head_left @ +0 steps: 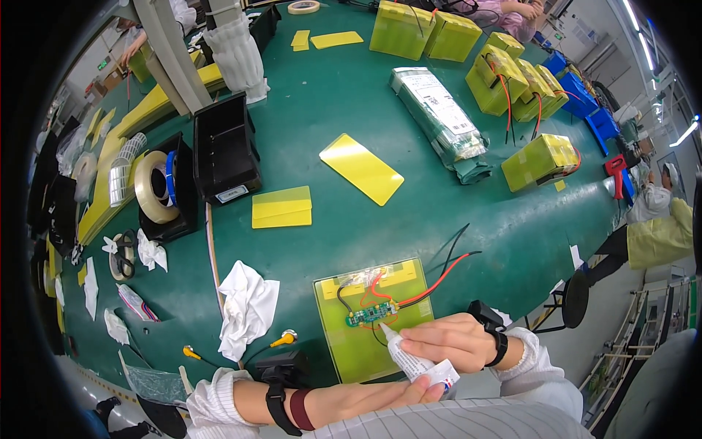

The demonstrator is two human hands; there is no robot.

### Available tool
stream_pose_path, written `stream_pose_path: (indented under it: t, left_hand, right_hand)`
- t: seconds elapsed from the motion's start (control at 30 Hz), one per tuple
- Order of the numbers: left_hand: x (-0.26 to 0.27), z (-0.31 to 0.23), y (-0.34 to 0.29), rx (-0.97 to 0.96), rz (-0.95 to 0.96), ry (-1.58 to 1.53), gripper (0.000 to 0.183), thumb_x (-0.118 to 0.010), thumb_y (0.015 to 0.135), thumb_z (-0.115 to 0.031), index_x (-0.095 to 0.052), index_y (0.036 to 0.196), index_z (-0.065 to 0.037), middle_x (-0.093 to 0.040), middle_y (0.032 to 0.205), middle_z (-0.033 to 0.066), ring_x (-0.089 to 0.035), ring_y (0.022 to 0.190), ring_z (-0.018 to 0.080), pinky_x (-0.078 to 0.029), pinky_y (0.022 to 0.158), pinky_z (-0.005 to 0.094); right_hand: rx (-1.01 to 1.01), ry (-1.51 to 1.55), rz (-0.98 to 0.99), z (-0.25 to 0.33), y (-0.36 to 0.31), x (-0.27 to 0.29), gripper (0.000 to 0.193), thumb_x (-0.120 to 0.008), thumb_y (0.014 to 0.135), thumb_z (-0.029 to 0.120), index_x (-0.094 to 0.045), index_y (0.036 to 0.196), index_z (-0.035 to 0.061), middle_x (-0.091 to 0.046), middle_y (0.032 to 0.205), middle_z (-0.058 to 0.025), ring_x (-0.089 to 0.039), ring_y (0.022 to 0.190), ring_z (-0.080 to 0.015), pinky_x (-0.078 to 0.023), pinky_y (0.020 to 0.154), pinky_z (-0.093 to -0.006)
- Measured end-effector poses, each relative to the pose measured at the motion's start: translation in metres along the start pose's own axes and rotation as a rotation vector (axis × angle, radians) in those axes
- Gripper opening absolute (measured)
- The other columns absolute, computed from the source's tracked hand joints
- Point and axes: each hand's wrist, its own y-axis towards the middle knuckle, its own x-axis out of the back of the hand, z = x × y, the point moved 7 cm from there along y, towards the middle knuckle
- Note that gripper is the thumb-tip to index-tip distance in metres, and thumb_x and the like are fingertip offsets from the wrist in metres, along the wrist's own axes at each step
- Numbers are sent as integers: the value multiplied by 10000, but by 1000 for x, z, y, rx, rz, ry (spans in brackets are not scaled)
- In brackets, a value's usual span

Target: Apply adhesive or sealant and attach a circuit board to a large battery pack component.

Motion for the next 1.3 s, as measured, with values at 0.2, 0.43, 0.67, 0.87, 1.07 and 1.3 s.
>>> stream_pose_path:
  t: [0.2, 0.43, 0.67, 0.87, 1.07, 1.3]
  left_hand:
    - [1, 3, -1, -37, -1, -11, 599, -380, 1098, -380, -277, 1611, -90, -364, 1614, 67, -364, 1485, 187, -295, 1260, 318]
    - [-2, 0, -4, -243, 72, 122, 611, -358, 1102, -390, -262, 1616, -75, -352, 1619, 84, -379, 1476, 208, -293, 1256, 330]
    - [-1, 0, -2, -58, 20, 36, 631, -385, 1097, -380, -241, 1626, -67, -346, 1626, 81, -368, 1488, 210, -304, 1251, 328]
    - [-4, -1, -4, -173, 52, -10, 590, -393, 1095, -368, -304, 1591, -62, -413, 1575, 64, -389, 1465, 167, -347, 1220, 289]
    - [13, 58, 20, 270, -140, -788, 306, -672, 963, -121, -696, 1253, -24, -716, 1136, 63, -717, 1010, 143, -603, 753, 249]
    - [6, 111, 43, 622, -89, -1120, 382, -882, 752, -1, -781, 1121, -13, -738, 978, 96, -704, 775, 162, -552, 652, 255]
  right_hand:
    - [3, -13, -6, 0, 0, 0, 362, -755, 834, 91, -720, 1145, -92, -728, 1071, -212, -756, 823, -290, -627, 666, -333]
    - [12, -25, -25, 1, 0, 0, 356, -749, 842, 97, -720, 1142, -92, -726, 1069, -219, -756, 810, -282, -628, 661, -327]
    - [3, -8, -5, 1, 3, 0, 346, -745, 846, 96, -723, 1136, -90, -728, 1066, -219, -756, 799, -278, -627, 657, -325]
    - [3, 6, -37, 1, 13, 5, 320, -745, 779, 84, -728, 1028, -117, -724, 963, -213, -755, 753, -271, -612, 620, -315]
    - [-195, 126, 5, -10, 20, 5, 348, -717, 744, -59, -709, 1092, -68, -732, 1003, -163, -758, 854, -289, -623, 704, -344]
    - [-348, 75, -9, -19, 24, 5, 289, -715, 741, -96, -692, 1022, -34, -707, 1003, -149, -727, 794, -296, -597, 667, -359]
